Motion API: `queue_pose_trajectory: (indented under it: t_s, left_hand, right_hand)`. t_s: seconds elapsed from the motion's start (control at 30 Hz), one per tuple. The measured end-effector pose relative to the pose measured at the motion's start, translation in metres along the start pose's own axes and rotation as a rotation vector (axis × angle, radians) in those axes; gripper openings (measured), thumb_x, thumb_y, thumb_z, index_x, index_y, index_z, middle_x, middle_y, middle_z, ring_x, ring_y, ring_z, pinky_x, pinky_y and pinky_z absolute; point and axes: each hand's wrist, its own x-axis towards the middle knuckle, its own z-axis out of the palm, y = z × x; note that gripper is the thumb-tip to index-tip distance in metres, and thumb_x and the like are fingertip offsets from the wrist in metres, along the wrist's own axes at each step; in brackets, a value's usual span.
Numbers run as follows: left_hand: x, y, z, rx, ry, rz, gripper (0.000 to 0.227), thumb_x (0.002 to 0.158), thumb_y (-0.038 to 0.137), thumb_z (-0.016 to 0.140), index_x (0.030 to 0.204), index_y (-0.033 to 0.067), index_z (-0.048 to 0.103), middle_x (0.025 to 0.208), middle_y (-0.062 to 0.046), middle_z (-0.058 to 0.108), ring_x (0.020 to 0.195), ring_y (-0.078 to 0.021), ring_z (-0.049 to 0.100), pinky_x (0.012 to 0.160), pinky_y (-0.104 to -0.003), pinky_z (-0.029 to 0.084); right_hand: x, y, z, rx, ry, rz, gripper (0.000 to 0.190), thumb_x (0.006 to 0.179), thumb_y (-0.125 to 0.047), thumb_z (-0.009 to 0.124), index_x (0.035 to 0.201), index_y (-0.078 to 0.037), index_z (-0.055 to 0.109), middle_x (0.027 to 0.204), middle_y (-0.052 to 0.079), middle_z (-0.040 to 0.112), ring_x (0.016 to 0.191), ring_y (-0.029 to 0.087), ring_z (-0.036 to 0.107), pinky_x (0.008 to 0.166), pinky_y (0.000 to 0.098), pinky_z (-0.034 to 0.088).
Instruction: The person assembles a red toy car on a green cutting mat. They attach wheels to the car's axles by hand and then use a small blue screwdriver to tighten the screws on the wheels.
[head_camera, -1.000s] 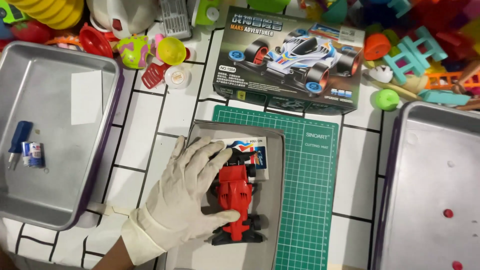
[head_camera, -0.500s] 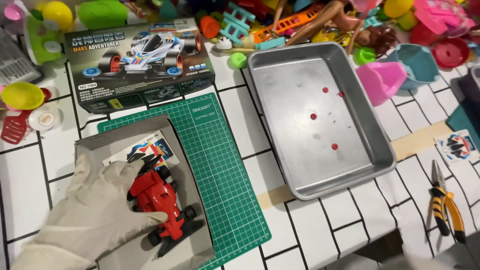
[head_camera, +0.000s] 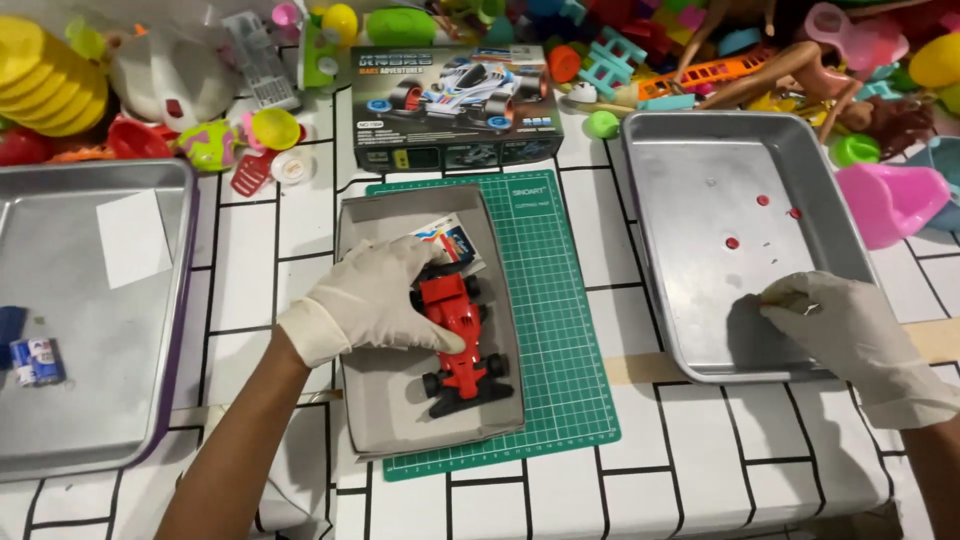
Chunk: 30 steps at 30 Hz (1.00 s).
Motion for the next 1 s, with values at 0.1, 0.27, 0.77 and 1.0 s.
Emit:
queue_pose_trajectory:
  t_s: [0.1, 0.27, 0.77, 1.0]
  left_hand:
    - [-0.013, 0.012, -0.009, -0.043, -0.031, 0.022, 0.114, 0.055, 0.079, 0.077, 0.151, 0.0278, 0.045, 0.154, -0.002, 0.050, 0.138, -0.0316, 0.047, 0.114, -0.045, 0.036]
    - [-0.026, 0.023, -0.019, -0.062, -0.104, 0.064, 0.112, 0.053, 0.077, 0.075, 0.155, 0.0410, 0.043, 0.152, -0.003, 0.052, 0.137, -0.0356, 0.048, 0.112, -0.043, 0.038]
    - [-0.007, -0.015, -0.017, -0.049, 0.017, 0.092, 0.118, 0.046, 0.084, 0.082, 0.142, 0.0214, 0.055, 0.128, -0.013, 0.064, 0.119, -0.0395, 0.065, 0.104, -0.047, 0.051]
    - [-0.006, -0.017, -0.014, -0.065, -0.019, 0.129, 0.114, 0.051, 0.080, 0.082, 0.145, 0.0225, 0.054, 0.131, -0.015, 0.060, 0.123, -0.0379, 0.064, 0.104, -0.047, 0.052]
  right_hand:
    - [-0.029, -0.049, -0.010, 0.345, 0.048, 0.090, 0.019, 0.089, -0.001, 0.075, 0.108, -0.001, 0.079, 0.102, 0.012, 0.077, 0.092, 0.023, 0.070, 0.087, 0.0322, 0.054]
    - [-0.071, -0.147, 0.000, 0.763, 0.071, -0.016, 0.029, 0.081, 0.016, 0.073, 0.109, 0.009, 0.073, 0.102, 0.022, 0.076, 0.091, 0.026, 0.074, 0.089, 0.0318, 0.060]
    - [-0.001, -0.266, 0.085, 0.489, 0.030, -0.829, 0.025, 0.081, 0.002, 0.083, 0.105, -0.003, 0.079, 0.093, 0.014, 0.076, 0.086, 0.023, 0.075, 0.077, 0.0338, 0.061]
    - [0.011, -0.265, 0.108, 0.351, 0.040, -0.788, 0.026, 0.079, -0.010, 0.087, 0.105, -0.016, 0.084, 0.103, 0.004, 0.051, 0.106, 0.023, 0.056, 0.095, 0.0374, 0.049]
